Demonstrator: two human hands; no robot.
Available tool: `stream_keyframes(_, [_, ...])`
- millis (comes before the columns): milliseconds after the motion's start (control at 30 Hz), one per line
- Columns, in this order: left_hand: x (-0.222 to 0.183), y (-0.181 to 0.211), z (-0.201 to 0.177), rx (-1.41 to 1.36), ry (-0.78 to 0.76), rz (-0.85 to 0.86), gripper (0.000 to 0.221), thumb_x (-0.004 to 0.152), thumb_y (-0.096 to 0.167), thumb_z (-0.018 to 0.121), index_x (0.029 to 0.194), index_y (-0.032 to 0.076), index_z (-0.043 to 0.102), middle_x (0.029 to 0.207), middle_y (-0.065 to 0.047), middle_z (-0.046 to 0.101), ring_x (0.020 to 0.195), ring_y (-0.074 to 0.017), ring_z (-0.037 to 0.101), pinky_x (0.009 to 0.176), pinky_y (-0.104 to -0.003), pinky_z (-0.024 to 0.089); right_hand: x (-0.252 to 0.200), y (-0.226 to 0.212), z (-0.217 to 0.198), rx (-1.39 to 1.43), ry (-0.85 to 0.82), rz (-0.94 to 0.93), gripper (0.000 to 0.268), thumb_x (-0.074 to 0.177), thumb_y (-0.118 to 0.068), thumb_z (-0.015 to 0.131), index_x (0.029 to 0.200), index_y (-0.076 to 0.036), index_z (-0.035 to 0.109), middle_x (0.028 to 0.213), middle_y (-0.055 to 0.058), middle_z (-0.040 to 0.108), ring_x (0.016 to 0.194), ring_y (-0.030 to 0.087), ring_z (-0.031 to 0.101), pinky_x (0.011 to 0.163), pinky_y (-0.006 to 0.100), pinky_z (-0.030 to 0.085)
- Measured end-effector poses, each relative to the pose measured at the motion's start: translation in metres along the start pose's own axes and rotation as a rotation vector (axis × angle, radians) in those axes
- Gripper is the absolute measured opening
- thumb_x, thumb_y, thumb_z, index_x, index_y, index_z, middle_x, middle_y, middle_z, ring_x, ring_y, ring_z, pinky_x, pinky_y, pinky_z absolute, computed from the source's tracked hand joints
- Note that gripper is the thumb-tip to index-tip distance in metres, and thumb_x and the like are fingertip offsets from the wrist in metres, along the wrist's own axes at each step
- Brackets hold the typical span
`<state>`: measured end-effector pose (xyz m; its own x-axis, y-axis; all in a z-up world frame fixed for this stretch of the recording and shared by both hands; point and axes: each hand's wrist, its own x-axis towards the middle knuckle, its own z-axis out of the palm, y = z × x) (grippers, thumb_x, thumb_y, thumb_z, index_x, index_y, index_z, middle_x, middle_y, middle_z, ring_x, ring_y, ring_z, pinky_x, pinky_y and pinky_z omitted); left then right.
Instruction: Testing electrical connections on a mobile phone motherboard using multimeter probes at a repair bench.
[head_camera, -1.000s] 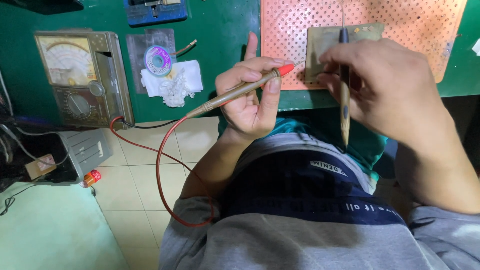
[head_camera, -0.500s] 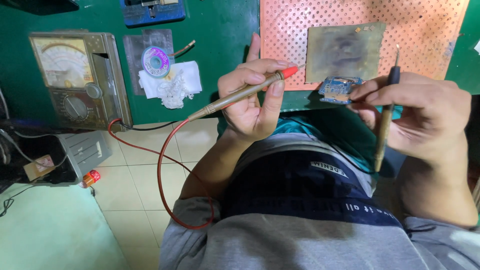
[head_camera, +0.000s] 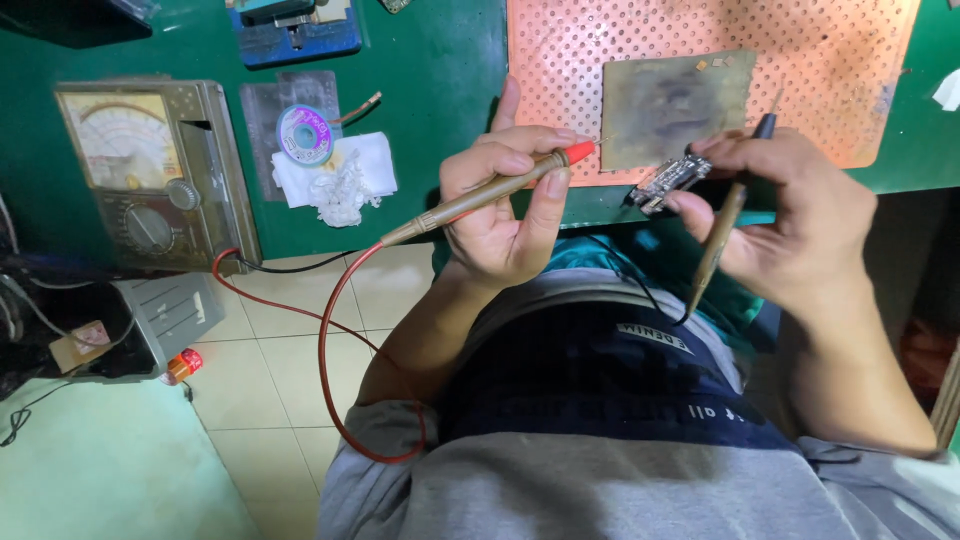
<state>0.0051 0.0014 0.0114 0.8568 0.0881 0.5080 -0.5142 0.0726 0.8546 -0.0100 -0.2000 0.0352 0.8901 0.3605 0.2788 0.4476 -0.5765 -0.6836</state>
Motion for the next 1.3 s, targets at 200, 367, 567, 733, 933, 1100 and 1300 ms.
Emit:
stream_keyframes(200, [0.007, 0.009, -0.001, 0.048, -0.040, -0.016, 0.019, 0.085, 0.004, 0.047, 0.095, 0.010, 0.032, 0.079, -0.018, 0.055, 0.078, -0.0246, 0.061, 0.104, -0.053, 0.027, 0.002, -0.005, 0.016, -0.028, 0.102, -0.004, 0.020, 0.088, -0.001, 0.061, 0.099, 0.012, 0.050, 0.094, 0.026, 0.060, 0.088, 0.033, 0.061, 0.078, 0.037, 0.048])
stream_keyframes(367, [0.006, 0.007, 0.000, 0.010, -0.034, -0.018, 0.020, 0.085, 0.003, 0.046, 0.096, 0.011, 0.032, 0.082, -0.017, 0.055, 0.080, -0.0238, 0.060, 0.105, -0.055, 0.026, 0.012, -0.007, 0.016, -0.214, 0.053, -0.129, 0.029, 0.085, -0.023, 0.066, 0.094, 0.003, 0.056, 0.097, 0.018, 0.062, 0.092, 0.032, 0.056, 0.081, 0.040, 0.040])
stream_keyframes(567, [0.001, -0.001, 0.000, -0.027, 0.042, 0.013, 0.020, 0.083, 0.001, 0.047, 0.096, 0.010, 0.034, 0.081, -0.016, 0.053, 0.080, -0.0231, 0.059, 0.105, -0.056, 0.026, 0.021, -0.010, 0.021, -0.327, -0.001, -0.164, 0.024, 0.086, -0.028, 0.069, 0.085, -0.005, 0.060, 0.092, 0.007, 0.064, 0.085, 0.024, 0.057, 0.082, 0.037, 0.031])
stream_keyframes(733, [0.000, -0.002, 0.001, -0.041, 0.052, 0.016, 0.021, 0.083, 0.000, 0.047, 0.097, 0.010, 0.035, 0.082, -0.015, 0.053, 0.081, -0.0223, 0.059, 0.106, -0.055, 0.026, 0.014, 0.000, 0.014, -0.240, 0.008, -0.202, 0.018, 0.088, -0.019, 0.058, 0.079, -0.005, 0.064, 0.085, 0.009, 0.067, 0.077, 0.021, 0.061, 0.080, 0.036, 0.028])
stream_keyframes(933, [0.004, 0.003, 0.000, 0.008, -0.022, -0.038, 0.019, 0.084, 0.004, 0.047, 0.095, 0.011, 0.034, 0.084, -0.015, 0.055, 0.082, -0.0228, 0.060, 0.105, -0.055, 0.027, 0.003, 0.017, -0.010, -0.013, 0.117, -0.092, 0.005, 0.095, 0.004, 0.056, 0.093, 0.006, 0.052, 0.088, 0.017, 0.065, 0.073, 0.025, 0.054, 0.084, 0.040, 0.032])
stream_keyframes(1100, [0.013, 0.009, 0.001, 0.134, -0.152, -0.033, 0.015, 0.083, 0.005, 0.048, 0.090, 0.007, 0.034, 0.079, -0.017, 0.058, 0.079, -0.0242, 0.061, 0.103, -0.055, 0.027, 0.012, 0.016, -0.011, -0.098, 0.061, -0.118, 0.026, 0.093, -0.010, 0.066, 0.098, 0.008, 0.048, 0.104, 0.030, 0.061, 0.097, 0.040, 0.057, 0.092, 0.044, 0.033])
stream_keyframes(1300, [0.016, 0.007, 0.004, 0.221, -0.271, -0.037, 0.010, 0.085, 0.005, 0.048, 0.088, 0.004, 0.039, 0.080, -0.015, 0.059, 0.080, -0.0266, 0.064, 0.104, -0.053, 0.024, 0.012, 0.020, -0.010, -0.190, -0.030, -0.125, 0.040, 0.087, -0.029, 0.072, 0.097, 0.005, 0.053, 0.111, 0.022, 0.062, 0.105, 0.034, 0.053, 0.094, 0.044, 0.026])
